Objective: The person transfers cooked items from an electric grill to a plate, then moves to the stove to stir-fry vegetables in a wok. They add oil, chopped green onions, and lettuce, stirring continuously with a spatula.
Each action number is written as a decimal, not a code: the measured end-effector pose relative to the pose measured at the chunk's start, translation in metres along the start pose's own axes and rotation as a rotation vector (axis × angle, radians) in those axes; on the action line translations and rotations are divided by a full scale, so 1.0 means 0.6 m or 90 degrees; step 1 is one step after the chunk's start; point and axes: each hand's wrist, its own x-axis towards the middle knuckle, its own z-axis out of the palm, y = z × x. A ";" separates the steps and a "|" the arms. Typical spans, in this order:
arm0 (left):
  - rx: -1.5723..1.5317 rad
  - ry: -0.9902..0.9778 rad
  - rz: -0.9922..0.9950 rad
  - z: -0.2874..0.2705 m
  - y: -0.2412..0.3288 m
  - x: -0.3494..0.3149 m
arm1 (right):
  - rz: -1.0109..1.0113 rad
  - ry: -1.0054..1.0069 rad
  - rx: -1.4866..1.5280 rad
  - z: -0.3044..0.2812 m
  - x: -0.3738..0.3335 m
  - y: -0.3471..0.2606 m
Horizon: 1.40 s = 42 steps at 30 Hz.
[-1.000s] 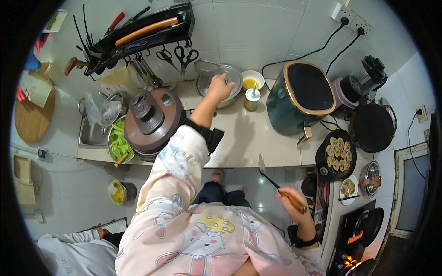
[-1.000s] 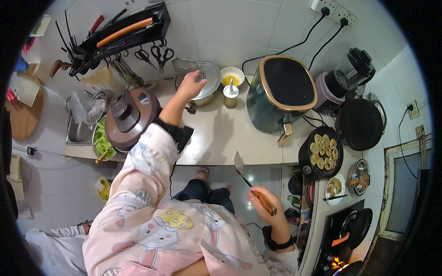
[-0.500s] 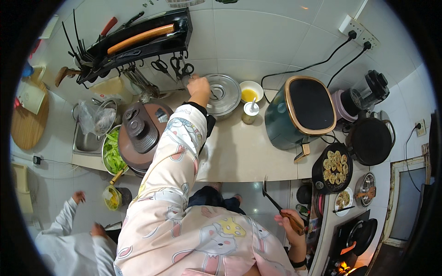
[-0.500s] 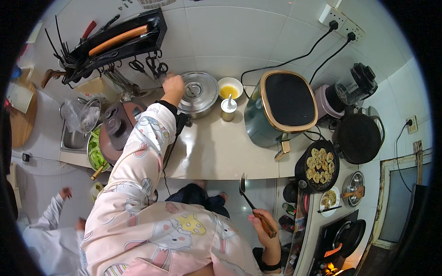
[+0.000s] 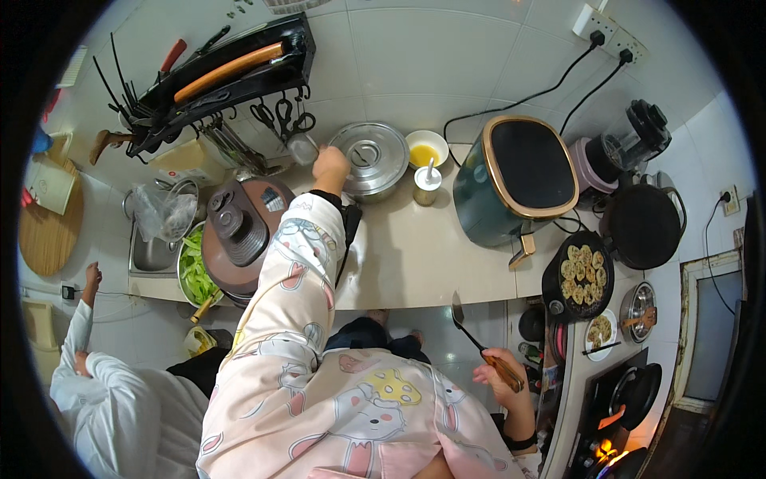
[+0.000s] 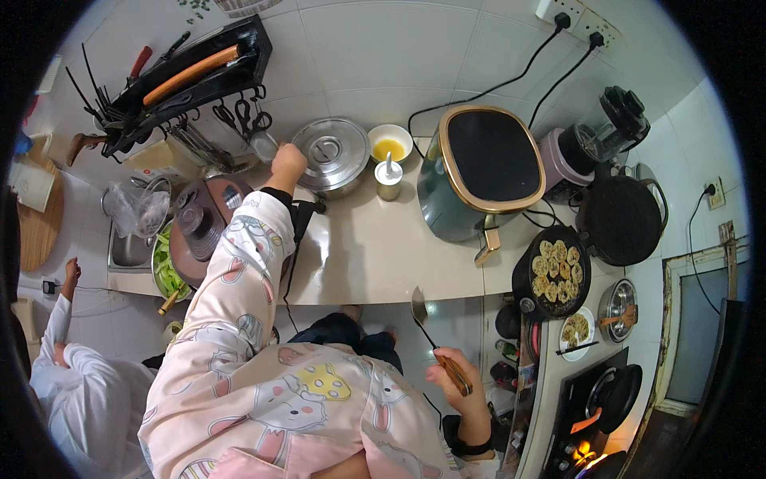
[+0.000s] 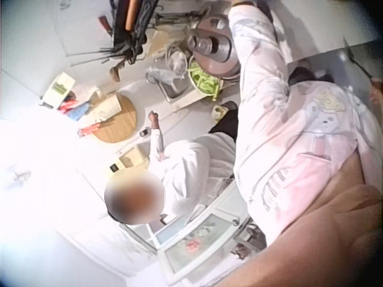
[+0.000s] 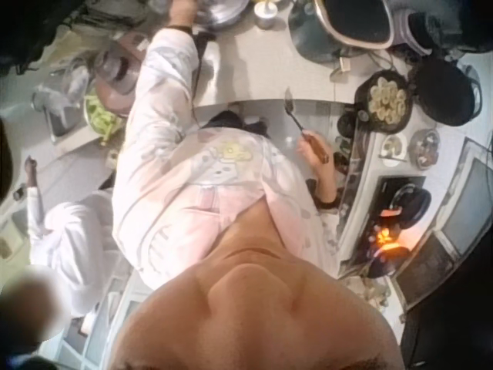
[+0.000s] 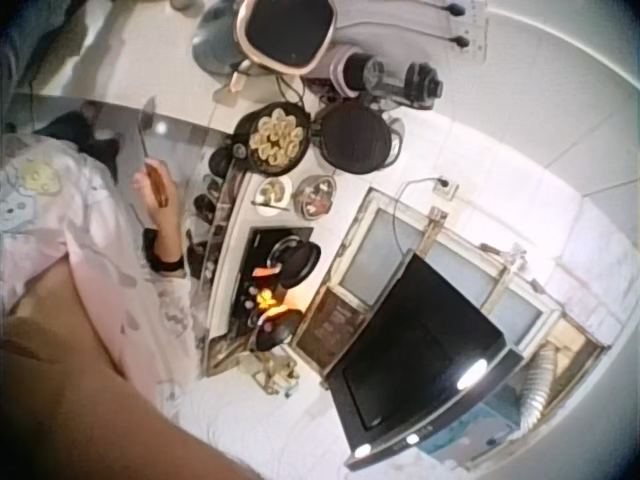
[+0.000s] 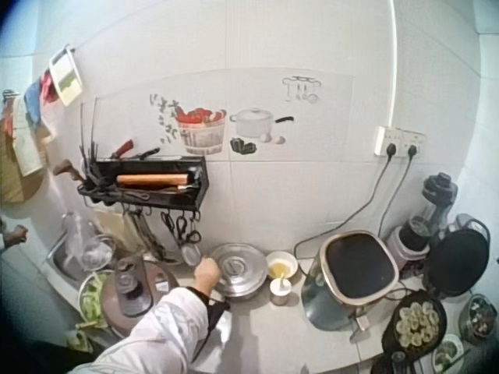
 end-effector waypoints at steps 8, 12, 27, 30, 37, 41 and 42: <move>-0.359 0.260 -0.061 0.131 -0.043 -0.060 | 0.007 -0.008 -0.023 0.000 -0.018 0.024; -0.581 0.240 -0.374 0.192 -0.077 -0.078 | -0.023 -0.005 -0.009 0.003 -0.027 0.029; -1.193 0.037 -0.482 0.206 -0.016 -0.084 | 0.188 -0.017 0.248 -0.025 -0.044 0.042; -1.229 0.029 -0.425 0.214 -0.015 -0.092 | 0.180 -0.017 0.248 -0.023 -0.041 0.042; -1.277 0.035 -0.413 0.225 -0.009 -0.100 | 0.146 -0.049 0.164 -0.021 -0.021 0.029; -1.276 0.032 -0.394 0.230 0.001 -0.121 | 0.151 -0.074 0.152 -0.016 0.002 0.031; -1.268 0.036 -0.403 0.231 0.007 -0.129 | 0.153 -0.082 0.148 -0.015 0.008 0.031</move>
